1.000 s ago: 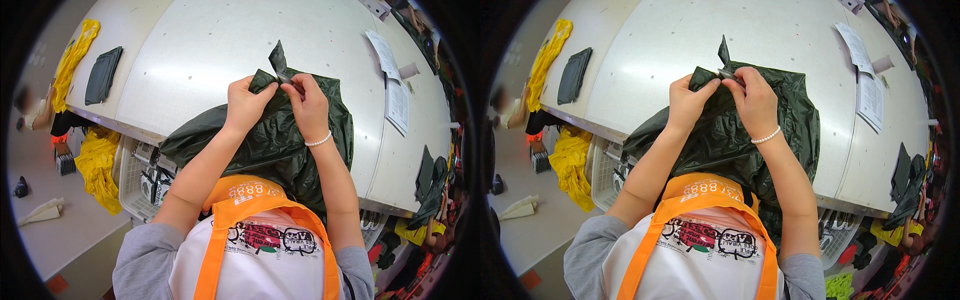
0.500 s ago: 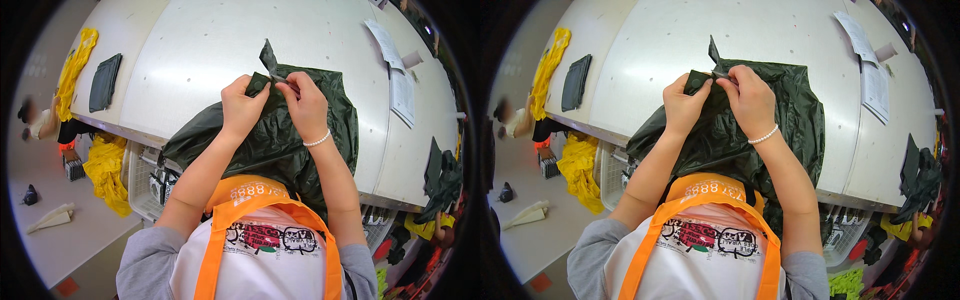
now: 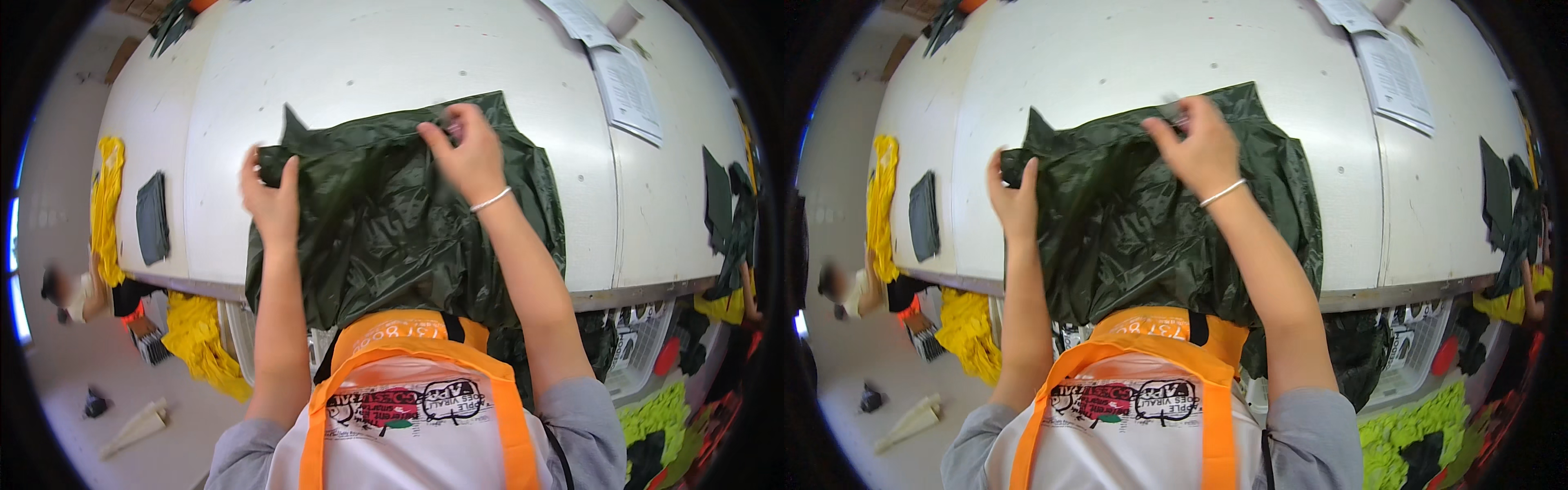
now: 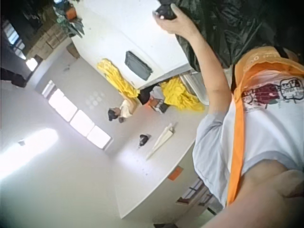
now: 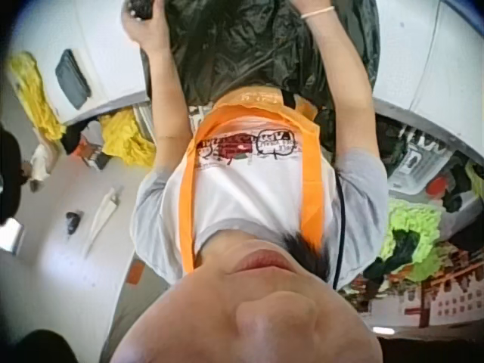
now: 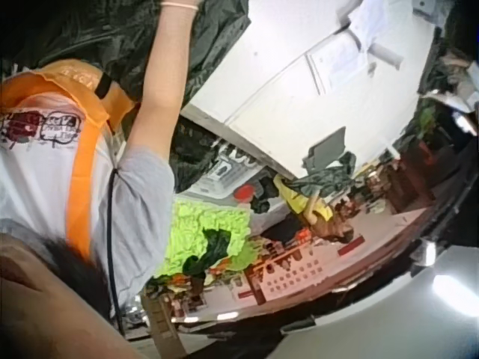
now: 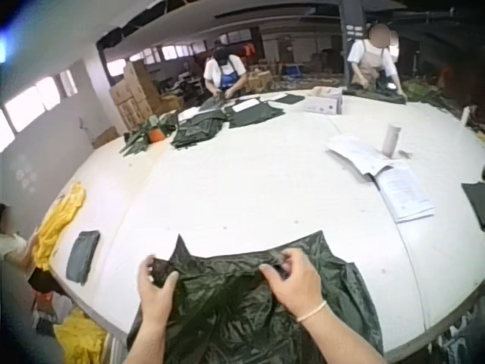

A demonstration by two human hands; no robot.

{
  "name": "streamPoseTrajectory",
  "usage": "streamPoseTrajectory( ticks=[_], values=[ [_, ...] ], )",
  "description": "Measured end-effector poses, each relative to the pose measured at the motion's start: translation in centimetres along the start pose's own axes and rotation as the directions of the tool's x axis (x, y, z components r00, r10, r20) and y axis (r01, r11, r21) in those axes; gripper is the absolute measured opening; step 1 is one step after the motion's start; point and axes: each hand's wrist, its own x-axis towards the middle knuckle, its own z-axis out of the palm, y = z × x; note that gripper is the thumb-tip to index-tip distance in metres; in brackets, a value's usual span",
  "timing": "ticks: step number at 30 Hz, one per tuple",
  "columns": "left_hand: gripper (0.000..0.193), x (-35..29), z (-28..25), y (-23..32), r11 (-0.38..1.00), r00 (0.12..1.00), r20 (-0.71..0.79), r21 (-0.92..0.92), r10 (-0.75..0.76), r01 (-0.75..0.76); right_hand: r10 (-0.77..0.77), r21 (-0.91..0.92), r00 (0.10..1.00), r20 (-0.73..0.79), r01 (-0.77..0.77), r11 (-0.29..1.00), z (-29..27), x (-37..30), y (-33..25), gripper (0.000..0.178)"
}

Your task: The person folds a dark green jacket on a white table. They smooth the fabric, fold the sleeves and body, then place the folded jacket into a white basket. The person repeats the process with a second jacket.

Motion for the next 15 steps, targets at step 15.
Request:
streamPoseTrajectory(
  ticks=[15],
  values=[
    [0.071,-2.2,24.8,9.7,0.908,0.621,0.698,-0.104,0.357,-0.406,0.462,-0.081,0.883,0.081,-0.456,0.886,-6.8,2.6,19.1,0.015]
  ],
)
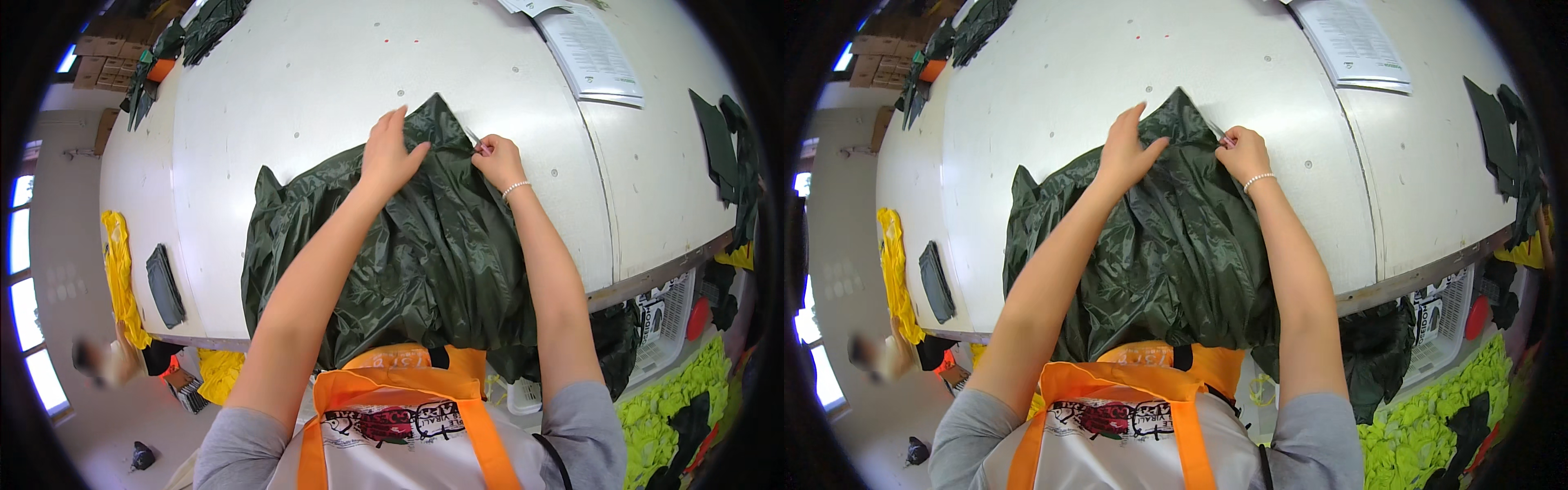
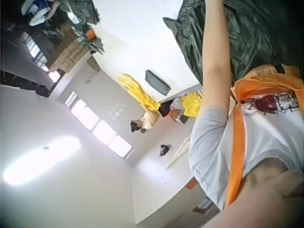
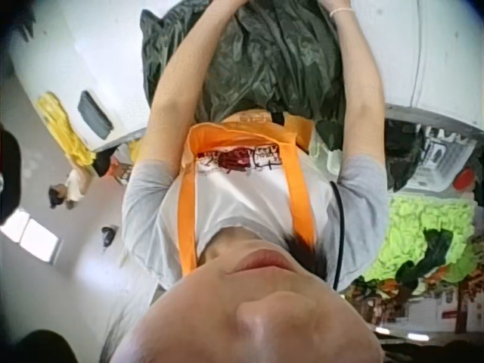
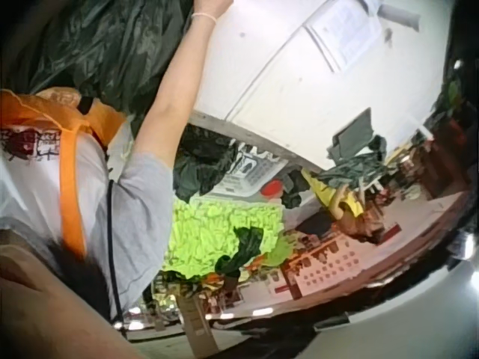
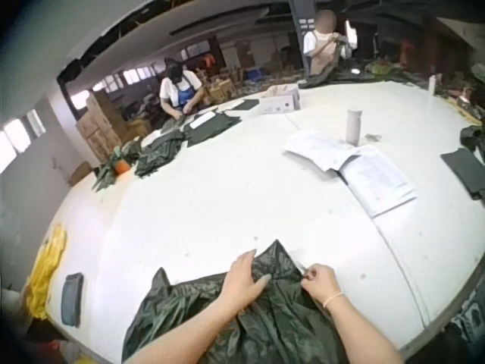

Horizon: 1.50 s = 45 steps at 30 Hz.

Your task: The person folds a dark green jacket on a white table. They smooth the fabric, fold the sleeves and body, then place the folded jacket into a white basket. The person repeats the process with a second jacket.

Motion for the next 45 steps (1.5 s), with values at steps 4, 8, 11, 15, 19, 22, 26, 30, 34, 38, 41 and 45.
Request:
streamPoseTrajectory(
  ticks=[4,8,11,15,19,22,26,30,34,38,41,45],
  values=[
    [0.081,6.8,2.5,0.0,0.941,0.96,0.259,-0.284,-0.107,0.182,-0.127,0.246,0.988,-0.091,0.145,0.958,-1.9,-1.1,-2.3,0.011],
    [0.03,8.0,-1.2,2.4,0.592,0.767,0.635,-0.585,-0.089,0.554,-0.139,0.311,0.988,-0.071,0.155,0.938,-4.2,-0.7,-2.5,0.012],
    [0.024,7.4,-2.5,3.2,0.582,0.779,0.607,-0.58,-0.159,0.57,-0.198,0.399,0.98,0.024,0.172,0.901,-5.2,-0.8,-3.4,0.02],
    [0.02,7.2,-3.7,3.8,0.619,0.828,0.54,-0.6,-0.154,0.506,-0.271,0.537,0.958,0.093,0.181,0.824,-5.1,-0.6,-5.7,0.03],
    [0.018,6.7,-4.4,4.8,0.655,0.868,0.479,-0.617,-0.127,0.436,-0.283,0.341,0.957,0.065,0.246,0.908,-5.2,-0.3,-7.8,0.019],
    [0.018,6.1,-5.0,5.4,0.645,0.866,0.482,-0.621,-0.134,0.446,-0.266,0.266,0.964,0.026,0.25,0.931,-4.8,-0.1,-8.2,0.014],
    [0.017,5.4,-4.8,5.5,0.417,0.82,0.538,-0.711,-0.197,0.566,-0.264,0.321,0.963,-0.048,0.265,0.909,-4.0,-0.4,-8.8,0.013],
    [0.015,5.3,-5.2,6.1,0.261,0.76,0.603,-0.714,-0.243,0.65,-0.213,0.51,0.922,-0.323,0.359,0.782,-3.2,-0.3,-7.7,0.014],
    [0.014,4.9,-5.8,6.2,0.278,0.771,0.581,-0.719,-0.262,0.636,-0.14,0.548,0.972,-0.191,0.224,0.806,-5.0,-0.9,-7.1,0.02],
    [0.015,4.7,-5.9,6.4,0.315,0.787,0.555,-0.721,-0.27,0.617,-0.19,0.54,0.974,-0.124,0.227,0.811,-5.5,-1.8,-7.2,0.022],
    [0.014,4.7,-6.0,6.6,0.341,0.793,0.543,-0.716,-0.276,0.609,-0.275,0.402,0.955,-0.111,0.296,0.867,-6.1,-3.0,-7.5,0.02],
    [0.014,4.6,-6.1,6.5,0.375,0.811,0.523,-0.719,-0.262,0.585,-0.306,0.36,0.951,-0.047,0.301,0.883,-6.1,-3.7,-8.3,0.018]
  ],
)
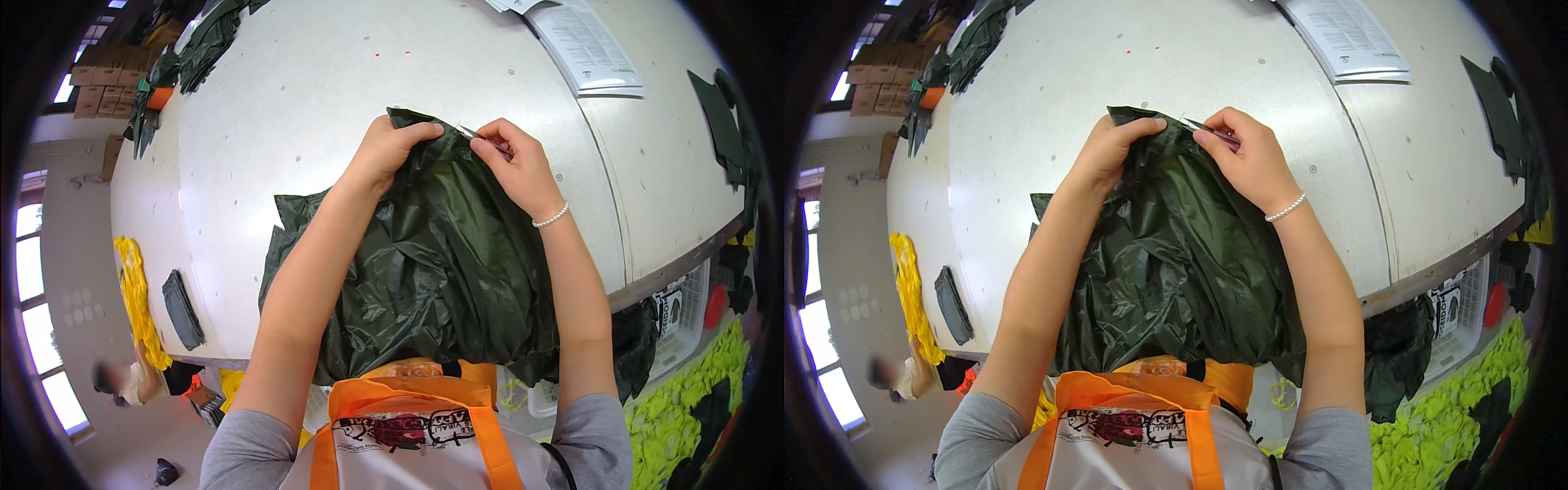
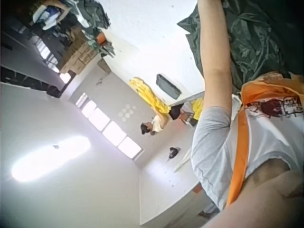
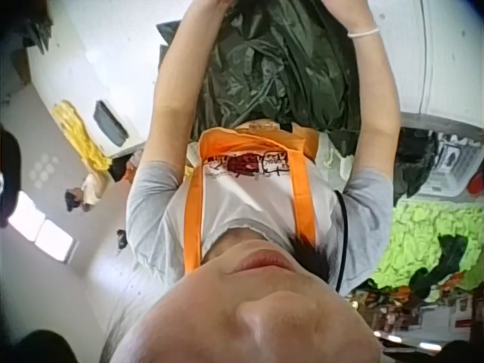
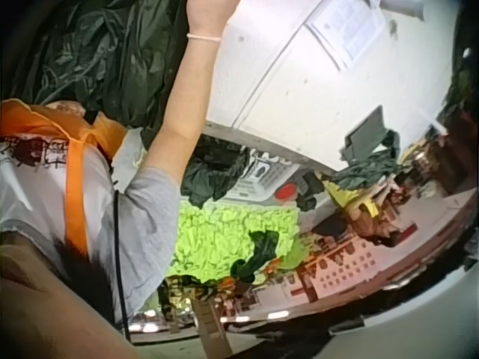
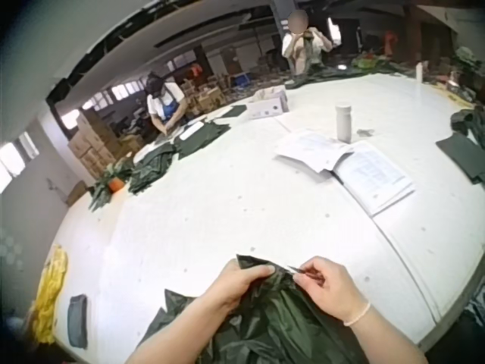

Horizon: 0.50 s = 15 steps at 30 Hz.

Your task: The person folds a dark green jacket on a white table. They smooth the fabric, fold the sleeves and body, then place the folded jacket into a white basket. The person repeats the process with a second jacket.

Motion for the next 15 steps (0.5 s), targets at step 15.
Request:
streamPoseTrajectory(
  ticks=[15],
  values=[
    [0.019,-1.3,0.6,0.9,0.991,0.997,0.054,0.115,0.055,-0.061,0.02,0.084,0.999,-0.048,-0.016,0.996,0.3,0.8,0.5,0.018]
  ],
)
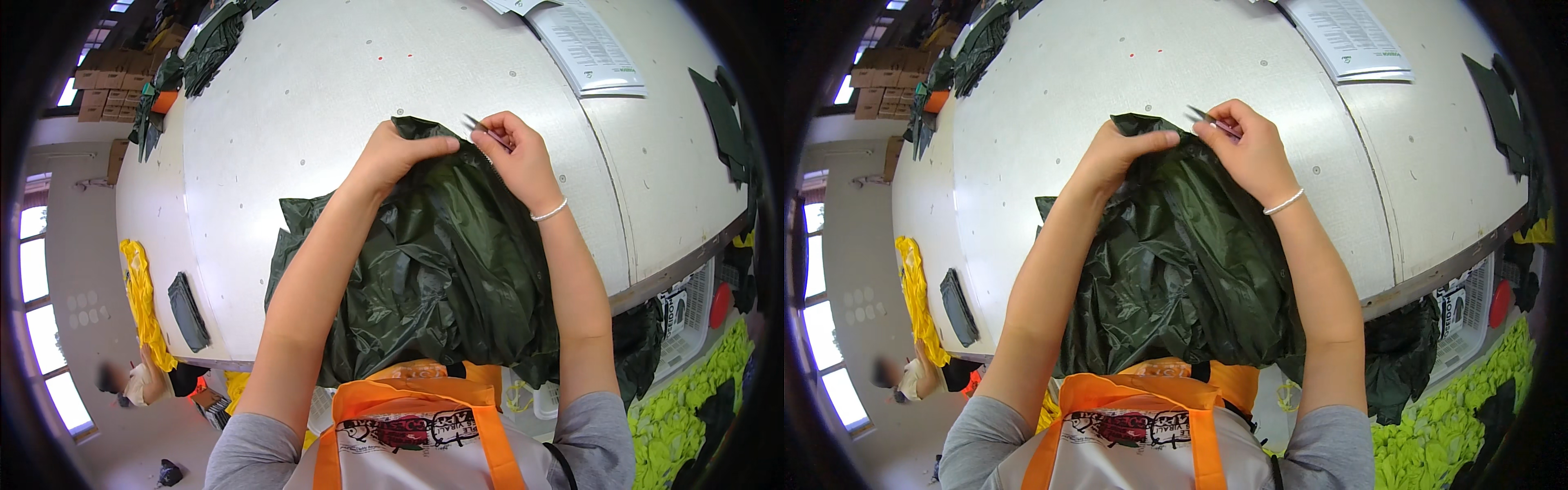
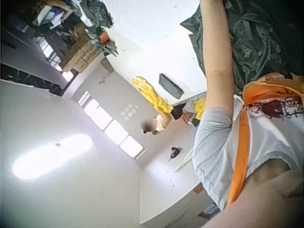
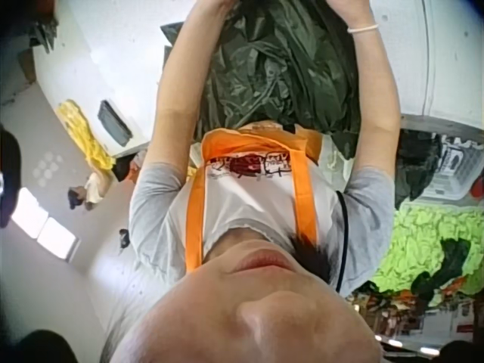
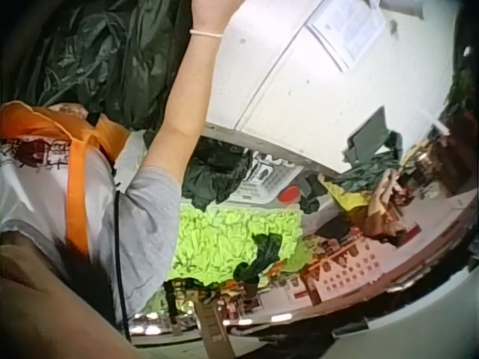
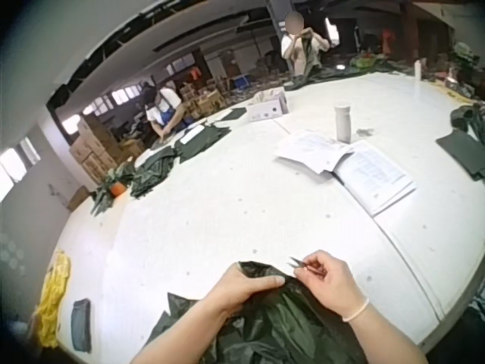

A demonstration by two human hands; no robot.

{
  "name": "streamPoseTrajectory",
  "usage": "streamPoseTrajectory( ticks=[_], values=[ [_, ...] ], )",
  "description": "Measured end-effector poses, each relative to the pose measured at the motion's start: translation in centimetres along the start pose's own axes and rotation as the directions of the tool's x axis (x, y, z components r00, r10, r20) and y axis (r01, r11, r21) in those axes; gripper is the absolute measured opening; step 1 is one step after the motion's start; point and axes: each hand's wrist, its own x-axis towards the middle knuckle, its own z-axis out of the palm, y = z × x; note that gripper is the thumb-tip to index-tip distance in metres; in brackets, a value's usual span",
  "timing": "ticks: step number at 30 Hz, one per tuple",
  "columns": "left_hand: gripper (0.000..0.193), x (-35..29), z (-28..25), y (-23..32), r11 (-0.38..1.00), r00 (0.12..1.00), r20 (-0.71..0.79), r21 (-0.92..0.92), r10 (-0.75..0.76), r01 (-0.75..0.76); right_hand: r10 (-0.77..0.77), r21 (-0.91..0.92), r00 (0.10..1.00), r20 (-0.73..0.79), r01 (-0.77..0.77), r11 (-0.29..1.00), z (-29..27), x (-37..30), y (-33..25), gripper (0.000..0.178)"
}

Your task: The person folds a dark green jacket on a white table. They smooth the fabric, fold the sleeves and body, then place the folded jacket into a white basket. The person repeats the process with a second jacket.

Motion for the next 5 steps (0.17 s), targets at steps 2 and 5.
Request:
streamPoseTrajectory(
  ticks=[2,5],
  values=[
    [0.02,-0.18,-0.02,0.1,0.992,0.999,0.025,0.121,0.043,-0.046,0.098,0.141,0.994,0.041,-0.102,0.985,-0.31,0.16,0.62,0.019],
    [0.02,-0.35,0.03,0.09,0.981,0.997,0.025,0.18,0.07,-0.073,0.099,0.177,0.975,0.197,-0.135,0.975,-0.36,0.02,0.63,0.021]
  ],
)
